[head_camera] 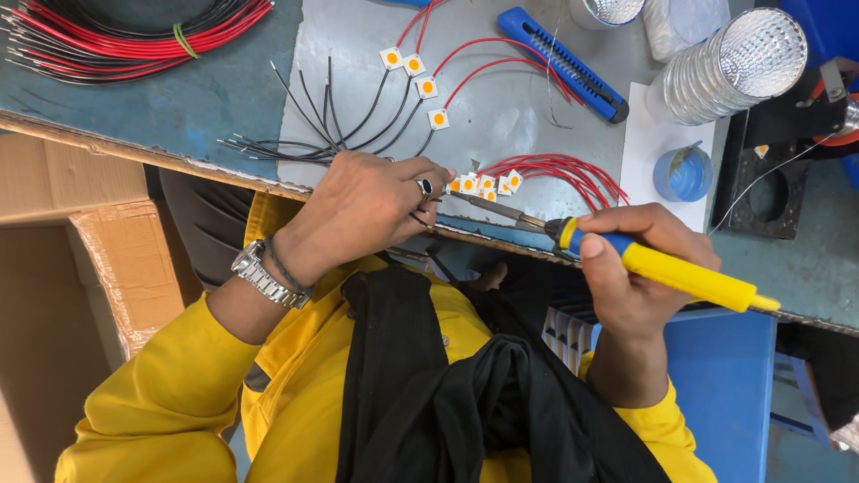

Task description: The person solders red and black wires to small LED modules on a workbench using a soldering iron, touching the iron to each module's contact point one at a time. They periodically dip wire ends into a small container, strip and position wires, and place finished wired modules aside on the bench.

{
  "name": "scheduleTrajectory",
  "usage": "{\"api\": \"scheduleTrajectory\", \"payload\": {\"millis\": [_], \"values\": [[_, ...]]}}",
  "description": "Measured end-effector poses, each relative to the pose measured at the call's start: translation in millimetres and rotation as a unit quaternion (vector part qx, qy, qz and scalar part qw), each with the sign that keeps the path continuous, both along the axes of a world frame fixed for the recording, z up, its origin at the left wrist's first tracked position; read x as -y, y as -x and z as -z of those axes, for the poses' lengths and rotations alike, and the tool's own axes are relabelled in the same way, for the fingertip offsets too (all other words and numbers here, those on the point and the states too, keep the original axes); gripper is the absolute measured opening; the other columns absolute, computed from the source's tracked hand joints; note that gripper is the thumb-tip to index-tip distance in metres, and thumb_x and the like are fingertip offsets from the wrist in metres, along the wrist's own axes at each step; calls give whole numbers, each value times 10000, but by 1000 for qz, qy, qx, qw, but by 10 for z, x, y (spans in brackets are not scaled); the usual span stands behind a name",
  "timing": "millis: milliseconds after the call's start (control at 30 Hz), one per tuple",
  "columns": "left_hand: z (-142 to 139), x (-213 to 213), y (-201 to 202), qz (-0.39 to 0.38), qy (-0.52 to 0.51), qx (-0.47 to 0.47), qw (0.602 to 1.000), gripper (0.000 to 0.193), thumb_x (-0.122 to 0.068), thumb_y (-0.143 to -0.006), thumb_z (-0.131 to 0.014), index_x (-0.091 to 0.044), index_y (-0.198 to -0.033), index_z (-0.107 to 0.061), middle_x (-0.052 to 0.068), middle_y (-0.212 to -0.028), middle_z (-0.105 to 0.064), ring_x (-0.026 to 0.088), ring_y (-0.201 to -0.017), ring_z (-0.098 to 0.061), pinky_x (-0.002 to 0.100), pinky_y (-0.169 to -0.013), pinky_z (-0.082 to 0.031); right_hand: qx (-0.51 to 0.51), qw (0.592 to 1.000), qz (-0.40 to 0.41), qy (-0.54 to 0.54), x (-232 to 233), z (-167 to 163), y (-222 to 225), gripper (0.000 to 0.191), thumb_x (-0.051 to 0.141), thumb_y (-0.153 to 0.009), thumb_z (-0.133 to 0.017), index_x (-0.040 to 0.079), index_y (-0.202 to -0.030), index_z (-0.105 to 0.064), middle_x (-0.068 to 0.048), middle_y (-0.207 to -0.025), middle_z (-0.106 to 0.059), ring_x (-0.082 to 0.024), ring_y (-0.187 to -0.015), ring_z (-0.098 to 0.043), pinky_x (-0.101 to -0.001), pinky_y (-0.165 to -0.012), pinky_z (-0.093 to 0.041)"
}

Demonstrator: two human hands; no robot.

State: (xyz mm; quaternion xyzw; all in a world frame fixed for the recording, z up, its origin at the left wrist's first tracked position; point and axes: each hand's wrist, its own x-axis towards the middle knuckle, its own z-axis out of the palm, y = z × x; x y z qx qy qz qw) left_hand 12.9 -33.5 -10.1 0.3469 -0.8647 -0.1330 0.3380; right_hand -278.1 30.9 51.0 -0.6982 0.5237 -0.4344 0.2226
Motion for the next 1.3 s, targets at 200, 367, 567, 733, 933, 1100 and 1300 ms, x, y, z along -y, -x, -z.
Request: {"api": "scheduleTrajectory", "payload": {"millis": [200, 367, 567, 733, 933, 1100, 1300], "values": [[-36, 2, -4, 2, -8, 0, 1000, 169, -89, -882, -682, -59, -1037, -742, 29, -951, -727, 266, -649, -661, 381, -547, -497, -37, 999, -20, 0, 50, -83, -81, 159, 132, -987, -762, -21, -980, -718, -70, -881, -744, -87, -732, -681, -180, -708, -513], [-37, 6, -5, 0, -8, 4, 1000, 136, -96, -893, -687, -61, -1015, -735, 28, -950, -730, 268, -643, -658, 383, -546, -494, -69, 997, -40, 12, 91, -153, -131, 138, 128, -963, -760, -3, -976, -719, -67, -860, -746, -100, -709, -698, -187, -684, -517], [-4, -34, 1, -3, -3, 0, 1000, 155, -88, -886, -685, -61, -1026, -744, 31, -935, -724, 268, -649, -663, 381, -555, -500, -124, 989, -79, 26, 111, -266, -216, 110, 130, -934, -758, 27, -959, -731, -64, -815, -739, -136, -678, -717, -214, -663, -530], [10, -43, -1, -1, -11, -2, 1000, 67, -90, -886, -685, -57, -936, -715, 14, -992, -747, 263, -656, -672, 380, -566, -509, -133, 985, -108, 15, 129, -347, -290, 103, 130, -923, -750, 32, -936, -721, -65, -818, -740, -150, -698, -735, -236, -668, -554], [11, -36, -18, -2, -11, 0, 1000, 79, -92, -877, -685, -55, -934, -725, 8, -986, -745, 261, -658, -675, 376, -565, -509, -128, 986, -106, 20, 122, -358, -296, 107, 128, -928, -754, 28, -956, -727, -62, -813, -735, -148, -699, -732, -229, -673, -552], [10, -24, -19, -2, -20, -5, 1000, 52, -98, -883, -693, -55, -897, -719, -1, -995, -749, 260, -657, -677, 373, -564, -508, -114, 989, -88, 16, 123, -387, -223, 130, 136, -933, -763, 10, -937, -732, -68, -825, -734, -129, -675, -714, -206, -650, -525], [1, -21, -19, -1, -13, -19, 1000, 32, -85, -876, -697, -56, -882, -710, -8, -1008, -750, 259, -658, -674, 369, -571, -511, -128, 987, -95, 23, 143, -355, -245, 120, 133, -922, -763, 20, -952, -736, -65, -816, -734, -126, -663, -708, -210, -632, -516]]}}
